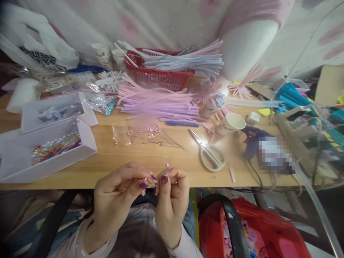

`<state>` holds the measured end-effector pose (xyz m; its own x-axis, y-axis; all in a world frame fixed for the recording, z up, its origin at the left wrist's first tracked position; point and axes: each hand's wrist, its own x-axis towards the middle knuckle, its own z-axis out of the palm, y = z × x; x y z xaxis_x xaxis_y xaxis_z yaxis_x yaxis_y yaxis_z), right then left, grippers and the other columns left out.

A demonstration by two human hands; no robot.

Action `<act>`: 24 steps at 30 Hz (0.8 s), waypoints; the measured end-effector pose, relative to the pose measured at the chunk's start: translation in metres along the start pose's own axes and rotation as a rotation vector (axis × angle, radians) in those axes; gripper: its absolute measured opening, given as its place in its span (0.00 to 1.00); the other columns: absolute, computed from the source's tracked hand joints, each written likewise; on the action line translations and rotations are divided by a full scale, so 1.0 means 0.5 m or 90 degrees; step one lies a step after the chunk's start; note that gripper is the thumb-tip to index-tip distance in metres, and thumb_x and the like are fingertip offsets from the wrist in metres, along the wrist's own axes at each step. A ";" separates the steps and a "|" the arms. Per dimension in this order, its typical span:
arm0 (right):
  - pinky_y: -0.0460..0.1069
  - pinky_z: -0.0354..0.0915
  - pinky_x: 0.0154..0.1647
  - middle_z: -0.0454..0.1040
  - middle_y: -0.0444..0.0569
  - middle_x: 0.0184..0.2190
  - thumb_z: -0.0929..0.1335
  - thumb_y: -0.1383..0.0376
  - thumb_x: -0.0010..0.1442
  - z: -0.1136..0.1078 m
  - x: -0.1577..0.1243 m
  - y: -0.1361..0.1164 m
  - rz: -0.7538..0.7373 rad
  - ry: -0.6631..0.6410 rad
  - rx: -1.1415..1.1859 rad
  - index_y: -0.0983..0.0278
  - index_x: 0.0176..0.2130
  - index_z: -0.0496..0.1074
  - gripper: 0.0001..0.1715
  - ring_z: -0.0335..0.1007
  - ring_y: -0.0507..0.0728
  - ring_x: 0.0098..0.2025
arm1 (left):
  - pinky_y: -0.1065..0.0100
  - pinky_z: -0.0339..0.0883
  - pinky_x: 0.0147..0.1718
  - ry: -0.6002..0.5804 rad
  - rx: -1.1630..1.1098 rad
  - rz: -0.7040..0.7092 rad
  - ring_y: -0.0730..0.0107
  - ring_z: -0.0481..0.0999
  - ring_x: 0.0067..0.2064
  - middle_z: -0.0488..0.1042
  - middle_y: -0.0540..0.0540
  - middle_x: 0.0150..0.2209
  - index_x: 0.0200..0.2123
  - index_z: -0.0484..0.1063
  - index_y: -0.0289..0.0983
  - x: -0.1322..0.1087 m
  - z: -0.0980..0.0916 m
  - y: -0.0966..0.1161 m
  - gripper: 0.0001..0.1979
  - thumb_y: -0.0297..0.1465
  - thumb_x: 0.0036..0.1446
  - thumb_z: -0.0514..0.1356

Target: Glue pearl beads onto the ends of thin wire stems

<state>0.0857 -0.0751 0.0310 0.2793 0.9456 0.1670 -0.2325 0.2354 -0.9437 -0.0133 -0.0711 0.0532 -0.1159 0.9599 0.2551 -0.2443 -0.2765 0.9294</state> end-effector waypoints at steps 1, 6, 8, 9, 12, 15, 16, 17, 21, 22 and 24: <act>0.41 0.60 0.22 0.67 0.39 0.24 0.67 0.61 0.68 0.000 0.000 -0.001 -0.005 0.004 -0.007 0.59 0.37 0.67 0.06 0.60 0.48 0.21 | 0.74 0.71 0.30 0.000 0.002 0.003 0.75 0.77 0.31 0.81 0.51 0.32 0.39 0.81 0.44 0.000 0.000 0.000 0.08 0.25 0.59 0.66; 0.42 0.61 0.23 0.67 0.39 0.24 0.67 0.61 0.68 -0.002 0.000 0.001 -0.014 0.003 -0.010 0.58 0.38 0.67 0.05 0.61 0.48 0.21 | 0.71 0.73 0.31 0.008 -0.013 0.020 0.71 0.79 0.32 0.81 0.48 0.32 0.36 0.81 0.41 0.001 0.002 -0.002 0.04 0.27 0.57 0.68; 0.42 0.62 0.23 0.67 0.39 0.24 0.66 0.62 0.69 -0.004 -0.001 0.002 -0.010 0.003 -0.004 0.58 0.38 0.68 0.04 0.60 0.49 0.22 | 0.70 0.74 0.31 0.010 -0.025 0.010 0.70 0.79 0.32 0.82 0.46 0.32 0.35 0.80 0.39 0.002 0.005 -0.003 0.02 0.28 0.56 0.68; 0.42 0.62 0.23 0.67 0.39 0.24 0.66 0.63 0.69 -0.005 -0.002 0.003 -0.009 0.003 -0.002 0.57 0.39 0.68 0.03 0.60 0.49 0.22 | 0.70 0.74 0.30 0.012 -0.031 0.003 0.69 0.78 0.31 0.82 0.46 0.31 0.34 0.80 0.39 0.003 0.005 -0.003 0.02 0.28 0.56 0.68; 0.43 0.61 0.23 0.67 0.39 0.25 0.66 0.64 0.69 -0.007 -0.003 0.005 -0.011 0.002 0.006 0.57 0.39 0.69 0.02 0.60 0.49 0.22 | 0.70 0.73 0.30 0.010 -0.045 -0.001 0.70 0.78 0.31 0.81 0.46 0.31 0.34 0.79 0.39 0.004 0.008 -0.004 0.02 0.29 0.55 0.69; 0.44 0.62 0.24 0.67 0.40 0.25 0.66 0.64 0.68 -0.008 -0.004 0.007 -0.011 0.001 0.008 0.57 0.40 0.68 0.02 0.61 0.49 0.23 | 0.70 0.73 0.29 0.008 -0.054 -0.005 0.70 0.77 0.30 0.80 0.47 0.30 0.34 0.79 0.39 0.004 0.009 -0.003 0.03 0.29 0.55 0.69; 0.44 0.62 0.24 0.67 0.40 0.26 0.66 0.64 0.68 -0.008 -0.004 0.007 -0.009 0.001 0.008 0.57 0.39 0.68 0.02 0.61 0.50 0.23 | 0.70 0.72 0.29 0.010 -0.055 -0.008 0.70 0.77 0.30 0.80 0.47 0.29 0.33 0.79 0.39 0.003 0.009 -0.002 0.03 0.29 0.55 0.69; 0.44 0.63 0.25 0.67 0.40 0.26 0.66 0.64 0.68 -0.008 -0.004 0.007 -0.008 0.000 0.009 0.57 0.39 0.68 0.02 0.61 0.50 0.24 | 0.70 0.72 0.28 0.012 -0.056 -0.012 0.70 0.77 0.29 0.79 0.48 0.28 0.33 0.79 0.39 0.003 0.009 -0.001 0.03 0.29 0.55 0.69; 0.44 0.63 0.27 0.67 0.40 0.26 0.67 0.64 0.68 -0.009 -0.004 0.005 -0.001 -0.002 0.021 0.57 0.39 0.69 0.03 0.62 0.49 0.24 | 0.72 0.72 0.29 0.007 -0.063 -0.031 0.72 0.77 0.29 0.80 0.48 0.29 0.33 0.80 0.39 0.002 0.006 -0.002 0.04 0.30 0.54 0.70; 0.43 0.63 0.26 0.67 0.39 0.26 0.67 0.64 0.68 -0.009 -0.003 0.003 0.008 -0.007 0.024 0.58 0.38 0.69 0.03 0.61 0.48 0.23 | 0.73 0.71 0.28 0.008 -0.080 -0.035 0.73 0.76 0.28 0.81 0.48 0.30 0.35 0.80 0.40 0.003 0.004 -0.004 0.05 0.31 0.53 0.71; 0.42 0.60 0.23 0.65 0.38 0.24 0.67 0.63 0.68 -0.010 0.000 0.000 0.051 -0.038 0.050 0.58 0.38 0.68 0.04 0.59 0.48 0.21 | 0.75 0.70 0.25 0.012 -0.129 -0.044 0.75 0.76 0.26 0.82 0.48 0.30 0.40 0.80 0.41 0.011 -0.003 -0.008 0.08 0.34 0.56 0.69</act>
<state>0.0902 -0.0762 0.0296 0.2012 0.9732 0.1111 -0.3244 0.1732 -0.9299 -0.0145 -0.0646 0.0507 -0.1101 0.9765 0.1851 -0.4414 -0.2149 0.8712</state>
